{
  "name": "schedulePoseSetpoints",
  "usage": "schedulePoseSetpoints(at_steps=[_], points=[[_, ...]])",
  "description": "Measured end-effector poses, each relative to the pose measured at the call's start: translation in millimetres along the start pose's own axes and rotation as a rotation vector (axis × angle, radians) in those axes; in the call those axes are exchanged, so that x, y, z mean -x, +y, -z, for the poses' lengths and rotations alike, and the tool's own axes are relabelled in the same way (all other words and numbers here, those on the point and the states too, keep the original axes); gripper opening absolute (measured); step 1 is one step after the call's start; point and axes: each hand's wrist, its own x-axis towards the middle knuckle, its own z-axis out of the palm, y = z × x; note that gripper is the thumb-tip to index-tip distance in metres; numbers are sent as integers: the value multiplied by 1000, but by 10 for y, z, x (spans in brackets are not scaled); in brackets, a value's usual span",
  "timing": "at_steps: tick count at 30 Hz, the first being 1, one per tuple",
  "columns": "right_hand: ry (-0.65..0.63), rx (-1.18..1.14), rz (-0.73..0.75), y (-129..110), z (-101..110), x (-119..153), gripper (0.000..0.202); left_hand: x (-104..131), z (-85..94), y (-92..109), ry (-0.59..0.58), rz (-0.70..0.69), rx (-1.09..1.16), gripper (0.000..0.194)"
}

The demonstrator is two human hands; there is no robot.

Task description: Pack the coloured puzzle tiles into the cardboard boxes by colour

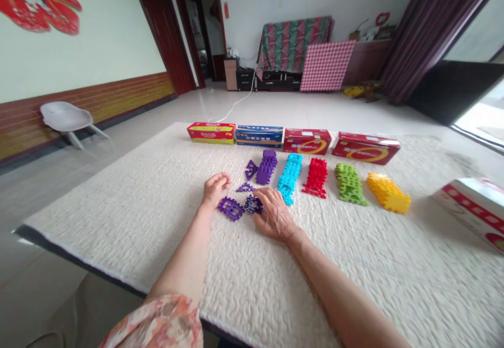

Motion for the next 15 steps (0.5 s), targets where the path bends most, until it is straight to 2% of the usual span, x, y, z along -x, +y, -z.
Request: schedulePoseSetpoints(at_steps=[10,15], points=[[-67,21,-12,3,3,-9,40,-92,31,18,-29,72,131,31],[-93,17,27,7,11,-7,23,-93,23,15,-31,72,121,32]])
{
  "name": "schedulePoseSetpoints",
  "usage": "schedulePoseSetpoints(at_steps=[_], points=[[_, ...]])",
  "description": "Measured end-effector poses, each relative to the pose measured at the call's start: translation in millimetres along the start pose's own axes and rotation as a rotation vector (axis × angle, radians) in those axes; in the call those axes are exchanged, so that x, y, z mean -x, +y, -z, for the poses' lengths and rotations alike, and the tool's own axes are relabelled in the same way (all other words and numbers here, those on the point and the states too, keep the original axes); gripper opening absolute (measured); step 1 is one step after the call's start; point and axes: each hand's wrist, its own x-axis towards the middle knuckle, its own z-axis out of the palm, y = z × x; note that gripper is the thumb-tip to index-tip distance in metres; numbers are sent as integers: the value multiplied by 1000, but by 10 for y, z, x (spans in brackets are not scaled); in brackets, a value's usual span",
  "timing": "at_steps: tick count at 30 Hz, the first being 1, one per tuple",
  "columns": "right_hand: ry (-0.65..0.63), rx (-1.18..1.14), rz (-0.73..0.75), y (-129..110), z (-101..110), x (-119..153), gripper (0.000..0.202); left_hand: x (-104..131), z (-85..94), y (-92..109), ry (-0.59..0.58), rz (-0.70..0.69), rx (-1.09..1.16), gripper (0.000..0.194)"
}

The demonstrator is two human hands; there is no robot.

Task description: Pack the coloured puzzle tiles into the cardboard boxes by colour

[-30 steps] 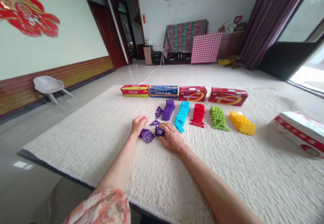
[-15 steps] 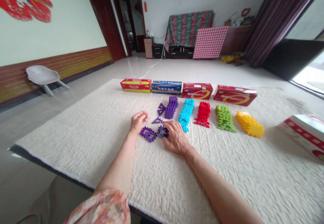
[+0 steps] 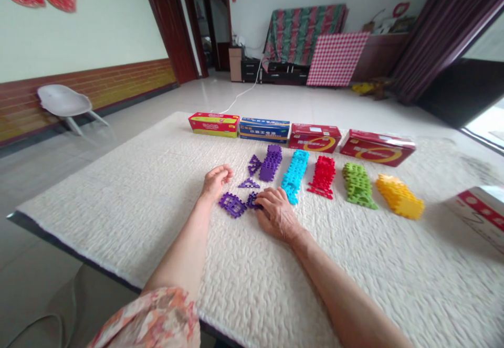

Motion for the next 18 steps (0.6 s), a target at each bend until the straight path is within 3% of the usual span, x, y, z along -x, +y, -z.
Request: schedulePoseSetpoints(at_steps=[8,14,18], points=[[206,-125,-140,57,-100,15,30,-5,3,-14,0,1,13,30],[164,-105,-107,-9,-116,-19,30,-13,8,-18,0,7,14,30],[227,-3,-83,-42,-22,-39,37,-3,4,-10,1,9,3,30]])
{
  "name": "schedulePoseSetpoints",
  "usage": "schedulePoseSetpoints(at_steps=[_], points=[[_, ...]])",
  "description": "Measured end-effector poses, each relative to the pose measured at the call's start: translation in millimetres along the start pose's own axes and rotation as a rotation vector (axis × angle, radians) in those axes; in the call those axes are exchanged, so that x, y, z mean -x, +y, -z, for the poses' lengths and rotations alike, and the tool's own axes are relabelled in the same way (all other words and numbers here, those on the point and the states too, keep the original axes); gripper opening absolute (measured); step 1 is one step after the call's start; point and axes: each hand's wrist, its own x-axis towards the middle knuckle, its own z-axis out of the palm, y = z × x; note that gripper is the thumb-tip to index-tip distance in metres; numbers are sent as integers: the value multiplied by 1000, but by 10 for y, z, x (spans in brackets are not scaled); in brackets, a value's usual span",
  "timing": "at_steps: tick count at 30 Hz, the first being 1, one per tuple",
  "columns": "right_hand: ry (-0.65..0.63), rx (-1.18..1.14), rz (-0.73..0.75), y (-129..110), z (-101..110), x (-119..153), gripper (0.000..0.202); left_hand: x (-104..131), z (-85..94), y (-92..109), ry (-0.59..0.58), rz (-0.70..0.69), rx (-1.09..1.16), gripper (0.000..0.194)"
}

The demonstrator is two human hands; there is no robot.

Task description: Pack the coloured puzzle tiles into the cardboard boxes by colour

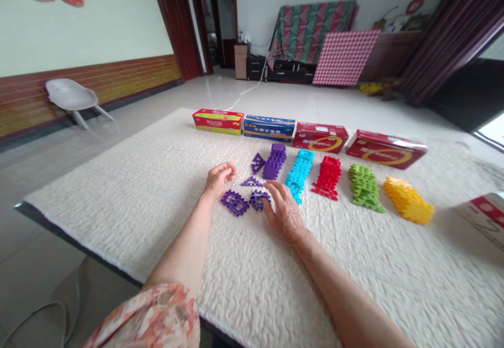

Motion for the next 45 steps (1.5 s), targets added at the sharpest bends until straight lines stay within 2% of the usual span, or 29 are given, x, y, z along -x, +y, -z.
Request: schedulePoseSetpoints(at_steps=[4,8,14,21,26,33,45], points=[[-95,-11,35,18,71,9,44,-1,-5,3,-3,-1,-3,31],[-200,51,-5,38,73,34,52,-24,2,-12,-8,-11,8,32],[-275,104,-22,30,65,28,42,-35,8,-31,-11,-14,21,32],[-209,112,-36,27,103,-23,44,-18,-7,-15,-6,-4,16,33],[-75,269,-92,215,95,-222,45,0,-29,6,2,9,22,33],[-90,405,-149,429,-4,-462,50,13,-32,7,3,6,8,33],[-137,453,-134,477,-108,-473,51,5,-49,6,2,6,5,33]])
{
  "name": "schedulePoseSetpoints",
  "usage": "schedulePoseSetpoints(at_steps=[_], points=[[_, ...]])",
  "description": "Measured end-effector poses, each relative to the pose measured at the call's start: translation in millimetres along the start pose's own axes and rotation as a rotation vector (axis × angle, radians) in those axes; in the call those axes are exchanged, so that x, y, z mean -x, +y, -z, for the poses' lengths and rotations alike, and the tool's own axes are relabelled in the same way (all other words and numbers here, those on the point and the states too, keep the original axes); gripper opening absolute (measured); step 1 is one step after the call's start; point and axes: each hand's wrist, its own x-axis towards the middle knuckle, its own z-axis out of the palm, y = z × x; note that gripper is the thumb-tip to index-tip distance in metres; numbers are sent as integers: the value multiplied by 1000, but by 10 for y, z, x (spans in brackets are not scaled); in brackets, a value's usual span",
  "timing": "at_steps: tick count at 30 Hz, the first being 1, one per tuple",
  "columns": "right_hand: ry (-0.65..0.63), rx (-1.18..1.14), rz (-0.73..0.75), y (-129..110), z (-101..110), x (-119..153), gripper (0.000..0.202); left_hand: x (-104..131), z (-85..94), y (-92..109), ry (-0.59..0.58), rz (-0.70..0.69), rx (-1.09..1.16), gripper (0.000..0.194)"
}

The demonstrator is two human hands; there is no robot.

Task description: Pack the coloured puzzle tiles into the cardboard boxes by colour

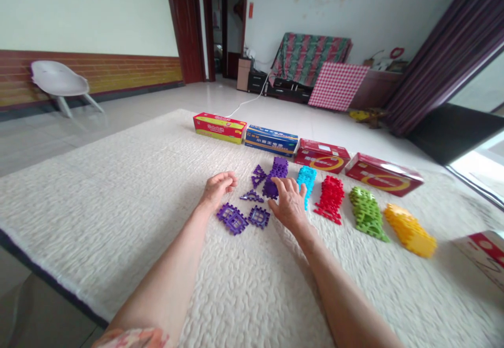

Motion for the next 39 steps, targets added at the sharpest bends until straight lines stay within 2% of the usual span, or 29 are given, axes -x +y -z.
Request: schedulePoseSetpoints(at_steps=[7,11,15,20,24,28,33,39], points=[[42,-50,17,17,9,0,50,9,-5,8,-10,-10,-7,32],[79,-200,95,-16,20,-11,36,4,-7,8,-4,-13,-16,31],[-15,-313,172,-116,36,-11,22,3,-7,0,-4,-16,-27,31],[-164,-309,226,-344,60,70,25,-9,-3,-17,-1,-8,-34,32],[-219,-278,217,-500,57,129,20,-18,-2,-19,-6,-13,-42,33],[-204,-330,255,-565,36,152,18,-13,-8,-14,-1,-7,-44,33],[-196,-439,227,-605,4,171,17,-8,-6,-13,-3,-10,-42,32],[-63,-349,108,-600,-10,165,25,-11,1,-21,-5,-13,-61,32]])
